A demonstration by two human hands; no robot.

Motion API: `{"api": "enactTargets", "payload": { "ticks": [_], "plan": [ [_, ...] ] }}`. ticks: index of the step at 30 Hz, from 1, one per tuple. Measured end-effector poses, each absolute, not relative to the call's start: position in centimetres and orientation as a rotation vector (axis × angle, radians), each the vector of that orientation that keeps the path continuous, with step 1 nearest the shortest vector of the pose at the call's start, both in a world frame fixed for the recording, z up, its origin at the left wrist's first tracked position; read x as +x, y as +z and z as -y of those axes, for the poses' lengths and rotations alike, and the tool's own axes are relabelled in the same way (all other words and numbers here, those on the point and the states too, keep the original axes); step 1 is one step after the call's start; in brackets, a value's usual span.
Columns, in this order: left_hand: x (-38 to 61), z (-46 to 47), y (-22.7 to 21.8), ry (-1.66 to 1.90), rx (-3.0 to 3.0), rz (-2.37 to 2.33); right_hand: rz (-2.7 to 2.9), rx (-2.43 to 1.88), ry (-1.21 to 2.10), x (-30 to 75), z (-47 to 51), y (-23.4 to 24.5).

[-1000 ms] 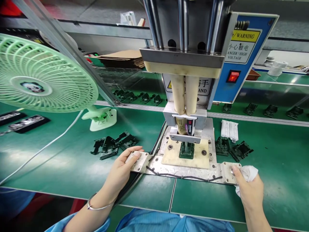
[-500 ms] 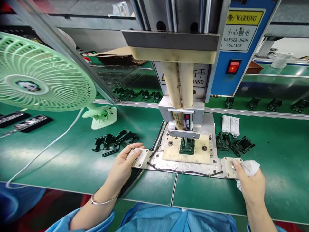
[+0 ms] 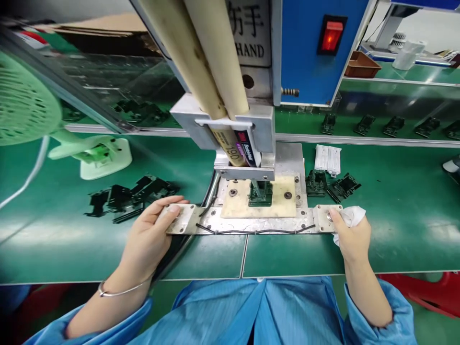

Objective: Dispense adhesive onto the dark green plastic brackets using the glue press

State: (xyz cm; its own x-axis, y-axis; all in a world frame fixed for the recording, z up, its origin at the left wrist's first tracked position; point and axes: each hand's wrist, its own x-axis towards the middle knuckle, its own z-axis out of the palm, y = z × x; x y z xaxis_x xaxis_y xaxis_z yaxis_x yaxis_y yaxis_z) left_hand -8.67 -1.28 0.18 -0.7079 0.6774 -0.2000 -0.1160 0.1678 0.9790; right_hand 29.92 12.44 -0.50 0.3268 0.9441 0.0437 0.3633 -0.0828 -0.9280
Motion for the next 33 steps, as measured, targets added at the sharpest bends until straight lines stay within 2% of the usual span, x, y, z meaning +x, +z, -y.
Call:
{"api": "enactTargets", "payload": {
  "ticks": [8, 33],
  "plan": [
    [-7.6, 1.1, 1.4, 1.617, 0.479, -1.789, 1.220, -1.571, 0.748, 30.5, -12.5, -1.2],
    [-7.9, 1.2, 0.9, 1.567, 0.554, -1.832, 1.179, -1.551, 0.801, 30.8, -12.3, -1.3]
  ]
}}
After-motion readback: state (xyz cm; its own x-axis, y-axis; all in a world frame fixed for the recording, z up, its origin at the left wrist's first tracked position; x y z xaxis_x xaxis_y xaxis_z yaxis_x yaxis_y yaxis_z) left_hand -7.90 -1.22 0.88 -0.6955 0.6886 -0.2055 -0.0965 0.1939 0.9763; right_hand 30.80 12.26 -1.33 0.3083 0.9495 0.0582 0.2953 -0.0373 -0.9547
